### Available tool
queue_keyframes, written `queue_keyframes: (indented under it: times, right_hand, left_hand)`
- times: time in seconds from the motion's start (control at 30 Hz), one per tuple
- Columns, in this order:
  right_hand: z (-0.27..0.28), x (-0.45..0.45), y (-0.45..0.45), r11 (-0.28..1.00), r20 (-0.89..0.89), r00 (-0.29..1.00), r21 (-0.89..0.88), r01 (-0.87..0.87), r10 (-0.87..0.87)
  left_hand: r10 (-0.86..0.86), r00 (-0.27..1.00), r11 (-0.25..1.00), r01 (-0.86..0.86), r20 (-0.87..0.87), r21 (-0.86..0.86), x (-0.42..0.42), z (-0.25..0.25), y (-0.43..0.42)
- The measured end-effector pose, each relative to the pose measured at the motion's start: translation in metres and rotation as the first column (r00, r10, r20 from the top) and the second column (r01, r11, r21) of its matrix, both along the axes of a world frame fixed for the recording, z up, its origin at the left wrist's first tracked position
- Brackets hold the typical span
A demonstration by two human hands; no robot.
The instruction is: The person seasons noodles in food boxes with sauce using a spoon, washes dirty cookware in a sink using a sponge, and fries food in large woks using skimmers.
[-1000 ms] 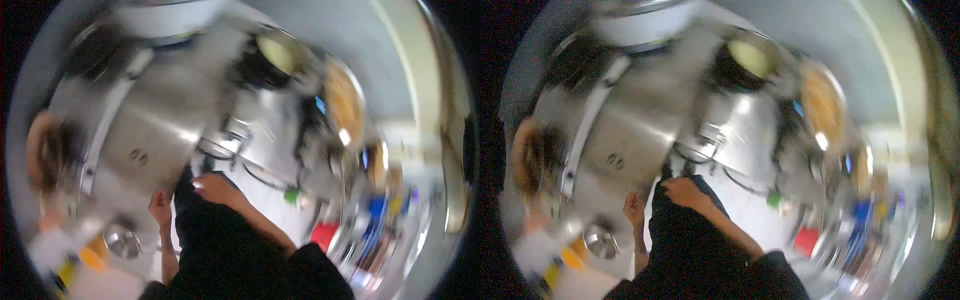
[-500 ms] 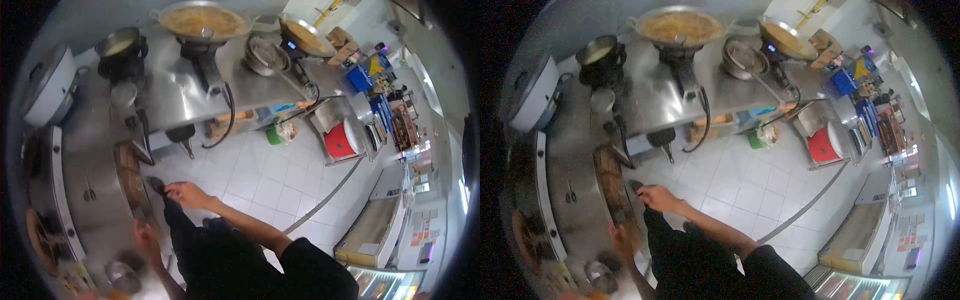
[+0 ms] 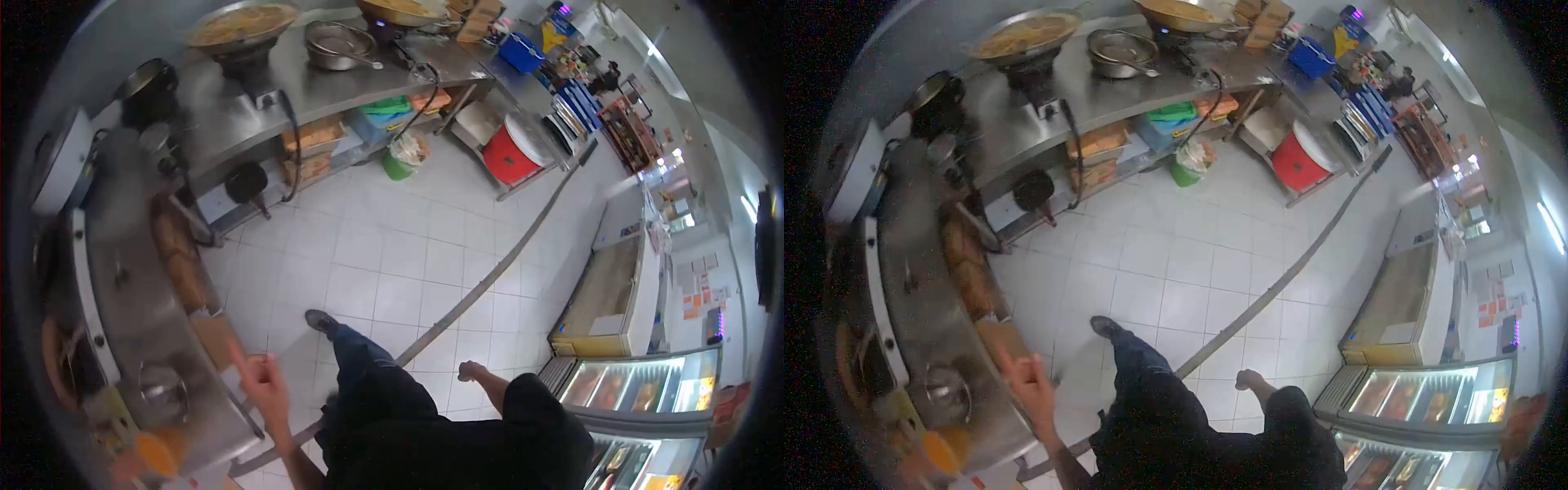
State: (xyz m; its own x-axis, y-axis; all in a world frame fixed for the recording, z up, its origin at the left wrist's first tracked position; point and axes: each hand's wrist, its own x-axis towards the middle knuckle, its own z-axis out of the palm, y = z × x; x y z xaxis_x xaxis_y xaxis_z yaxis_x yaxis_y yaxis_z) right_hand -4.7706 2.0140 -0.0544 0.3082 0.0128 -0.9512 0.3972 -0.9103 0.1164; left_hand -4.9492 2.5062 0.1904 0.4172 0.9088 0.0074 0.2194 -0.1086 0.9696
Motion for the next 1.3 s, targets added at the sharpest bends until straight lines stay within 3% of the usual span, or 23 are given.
queue_keyframes:
  times: [0.03, 0.07, 0.13, 0.2, 0.23, 0.27, 0.33, 0.43, 0.47, 0.53, 0.63, 0.7, 0.77, 0.8, 0.83, 0.87, 0.93, 1.03, 1.1, 1.17, 1.23, 1.27, 1.3]
  right_hand:
    - [-0.001, -0.003, -0.005, 1.0, 0.007, 1.0, -0.007, 0.009, -0.009]
    - [-0.016, -0.012, -0.003, 0.973, 0.027, 0.984, 0.149, -0.176, 0.174]
    - [-0.089, -0.027, -0.005, 0.703, 0.1, 0.812, 0.447, -0.552, 0.574]
    - [-0.096, -0.073, 0.064, 0.898, -0.051, 0.998, 0.436, 0.055, -0.037]
    - [-0.133, -0.098, 0.092, 0.683, 0.272, 0.875, 0.548, -0.483, 0.4]
    - [-0.12, -0.129, 0.131, 0.657, 0.238, 0.897, 0.615, -0.435, 0.372]
    - [-0.147, -0.177, 0.177, 0.304, 0.313, 0.71, 0.742, -0.597, 0.631]
    - [-0.123, -0.294, 0.24, 0.595, -0.051, 0.781, 0.679, -0.43, 0.622]
    - [-0.082, -0.346, 0.252, 0.706, -0.193, 0.832, 0.646, -0.29, 0.519]
    - [-0.042, -0.428, 0.262, 0.746, -0.344, 0.792, 0.636, -0.199, 0.504]
    - [-0.04, -0.517, 0.26, 0.7, -0.401, 0.605, 0.587, -0.407, 0.688]
    - [-0.059, -0.552, 0.255, 0.612, -0.349, 0.515, 0.579, -0.538, 0.783]
    - [-0.107, -0.568, 0.256, -0.023, 0.079, 0.049, 0.72, -0.693, 0.996]
    - [-0.108, -0.58, 0.262, -0.055, -0.015, -0.092, 0.703, -0.709, 0.996]
    - [-0.213, -0.553, 0.272, 0.219, -0.22, 0.081, 0.731, -0.646, 0.972]
    - [-0.17, -0.596, 0.281, 0.05, -0.129, -0.04, 0.632, -0.773, 0.991]
    - [-0.164, -0.671, 0.316, 0.005, -0.11, -0.063, 0.528, -0.849, 0.992]
    - [-0.16, -0.799, 0.396, -0.059, -0.068, -0.107, 0.499, -0.864, 0.992]
    - [-0.158, -0.865, 0.448, -0.206, -0.005, -0.247, 0.539, -0.817, 0.969]
    - [-0.157, -0.949, 0.499, -0.436, 0.16, -0.448, 0.648, -0.625, 0.88]
    - [-0.135, -1.062, 0.539, -0.323, 0.295, -0.163, 0.654, -0.684, 0.941]
    - [-0.148, -1.114, 0.564, -0.375, 0.354, -0.152, 0.732, -0.569, 0.923]
    - [-0.1, -1.189, 0.577, -0.045, 0.16, 0.133, 0.787, -0.615, 0.978]
  left_hand:
    - [-0.06, 0.998, 0.998, 0.06, -0.027, -0.012, -0.024, -0.019, -0.026]
    - [-0.104, 0.988, 0.994, 0.1, -0.112, -0.041, -0.058, -0.031, -0.054]
    - [-0.183, 0.932, 0.98, 0.15, -0.313, -0.127, -0.127, -0.05, -0.119]
    - [-0.168, 0.888, 0.985, 0.137, -0.427, -0.102, -0.218, -0.067, -0.183]
    - [-0.147, 0.862, 0.987, 0.099, -0.485, -0.124, -0.264, -0.075, -0.223]
    - [-0.073, 0.841, 0.968, -0.07, -0.536, -0.241, -0.313, -0.086, -0.267]
    - [0.176, 0.665, 0.891, -0.422, -0.726, -0.17, -0.397, -0.088, -0.35]
    - [0.498, 0.336, 0.418, -0.901, -0.8, -0.118, -0.483, -0.087, -0.462]
    - [0.531, 0.32, 0.265, -0.942, -0.784, -0.205, -0.508, -0.087, -0.483]
    - [0.625, 0.252, 0.089, -0.963, -0.739, -0.253, -0.552, -0.093, -0.506]
    - [0.705, 0.279, 0.097, -0.948, -0.652, -0.302, -0.62, -0.13, -0.51]
    - [0.767, 0.348, 0.221, -0.932, -0.539, -0.287, -0.662, -0.133, -0.493]
    - [0.778, 0.444, 0.347, -0.893, -0.444, -0.285, -0.721, -0.128, -0.467]
    - [0.767, 0.501, 0.407, -0.863, -0.402, -0.298, -0.758, -0.118, -0.452]
    - [0.748, 0.556, 0.468, -0.829, -0.361, -0.307, -0.8, -0.112, -0.439]
    - [0.754, 0.511, 0.456, -0.86, -0.413, -0.23, -0.848, -0.112, -0.414]
    - [0.767, 0.402, 0.437, -0.898, -0.5, -0.052, -0.95, -0.11, -0.355]
    - [0.932, 0.15, 0.171, -0.985, -0.33, 0.036, -1.088, -0.114, -0.26]
    - [0.966, 0.079, 0.087, -0.996, -0.248, 0.02, -1.16, -0.128, -0.23]
    - [0.939, 0.092, 0.069, -0.994, -0.331, -0.079, -1.215, -0.142, -0.225]
    - [0.878, 0.085, 0.062, -0.996, -0.471, -0.063, -1.256, -0.195, -0.238]
    - [0.823, 0.062, 0.078, -0.997, -0.565, 0.004, -1.272, -0.257, -0.256]
    - [0.831, 0.067, 0.078, -0.997, -0.553, -0.003, -1.298, -0.261, -0.236]
